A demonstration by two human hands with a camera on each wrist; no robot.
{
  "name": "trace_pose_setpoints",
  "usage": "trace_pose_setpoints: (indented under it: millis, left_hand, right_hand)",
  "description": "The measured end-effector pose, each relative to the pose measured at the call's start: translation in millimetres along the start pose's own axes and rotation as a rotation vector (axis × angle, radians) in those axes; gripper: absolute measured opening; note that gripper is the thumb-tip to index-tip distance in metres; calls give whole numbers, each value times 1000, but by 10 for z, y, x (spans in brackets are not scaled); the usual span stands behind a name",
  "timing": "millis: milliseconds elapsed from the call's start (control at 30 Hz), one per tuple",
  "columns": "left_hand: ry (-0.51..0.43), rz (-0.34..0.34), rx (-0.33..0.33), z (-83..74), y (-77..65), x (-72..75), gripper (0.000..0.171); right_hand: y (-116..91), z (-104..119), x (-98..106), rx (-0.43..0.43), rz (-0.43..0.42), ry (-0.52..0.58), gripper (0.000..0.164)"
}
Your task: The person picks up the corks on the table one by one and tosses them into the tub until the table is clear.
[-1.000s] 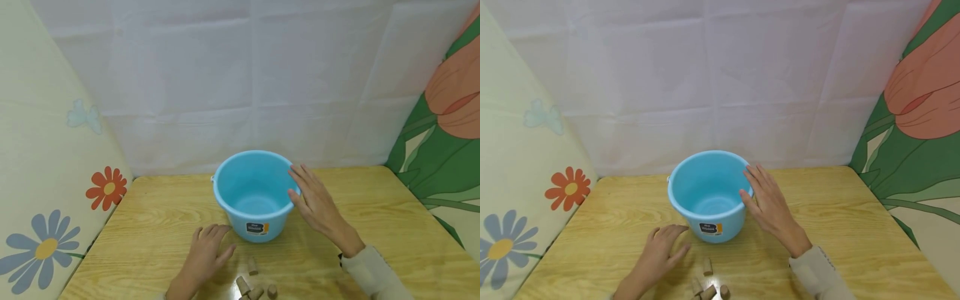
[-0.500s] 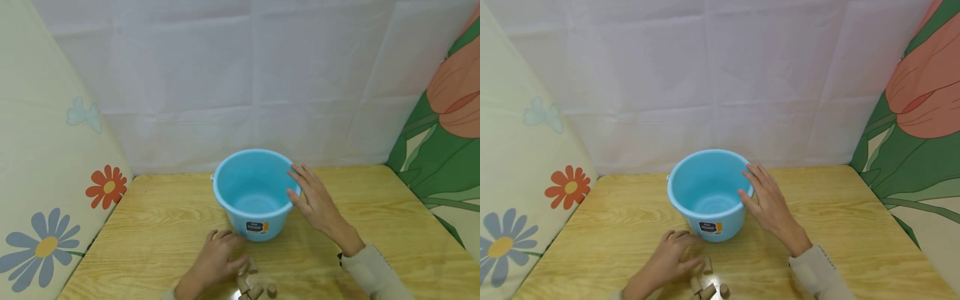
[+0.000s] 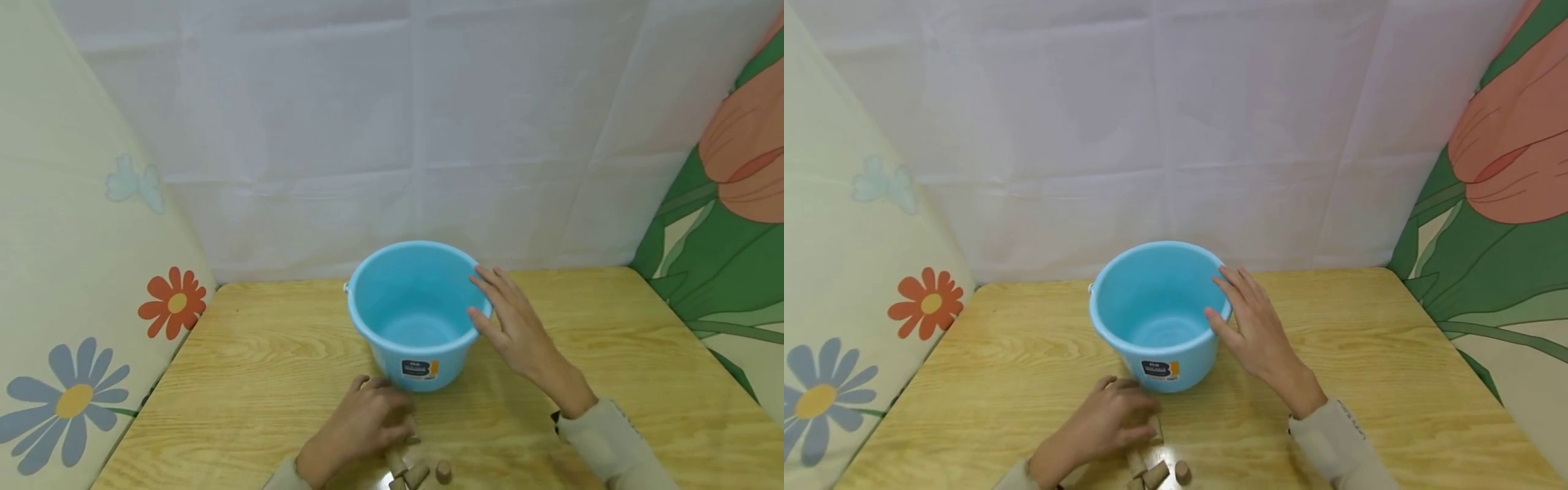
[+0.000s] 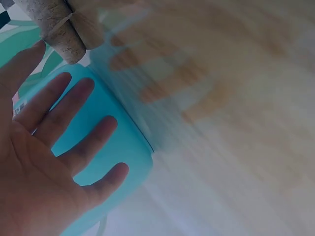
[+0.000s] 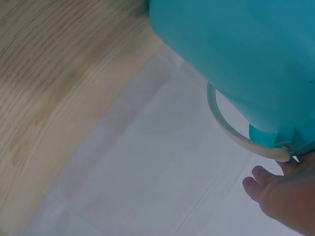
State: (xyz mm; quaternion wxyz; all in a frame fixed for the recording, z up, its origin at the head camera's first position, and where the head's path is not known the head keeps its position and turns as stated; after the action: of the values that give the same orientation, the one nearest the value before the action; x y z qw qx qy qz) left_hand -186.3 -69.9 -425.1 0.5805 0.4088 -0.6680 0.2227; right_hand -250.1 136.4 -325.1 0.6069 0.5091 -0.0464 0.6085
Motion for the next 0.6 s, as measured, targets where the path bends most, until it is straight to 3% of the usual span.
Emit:
trace_pose_setpoints:
  millis: [400,600]
  left_hand:
    - [35,74,-16,-41,24,-12,39]
    - [45,76,-10,-15,0,0,39]
  right_hand:
    - [2,0,7,-6,-7,11,52]
    - [-4,-10,-4,-13,1,10,52]
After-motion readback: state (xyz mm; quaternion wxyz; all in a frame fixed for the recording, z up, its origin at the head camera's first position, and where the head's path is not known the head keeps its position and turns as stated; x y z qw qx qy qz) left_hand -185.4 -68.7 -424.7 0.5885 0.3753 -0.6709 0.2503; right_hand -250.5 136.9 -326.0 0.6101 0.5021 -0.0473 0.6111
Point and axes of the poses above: each hand's wrist, its own y-axis towards the middle knuckle, its own x-axis out of the back of the hand, z = x × y, the point moved 8 cm from there along y, towards the middle knuckle, and after that the axes turned 4 degrees about -z, right-handed, at the moved point
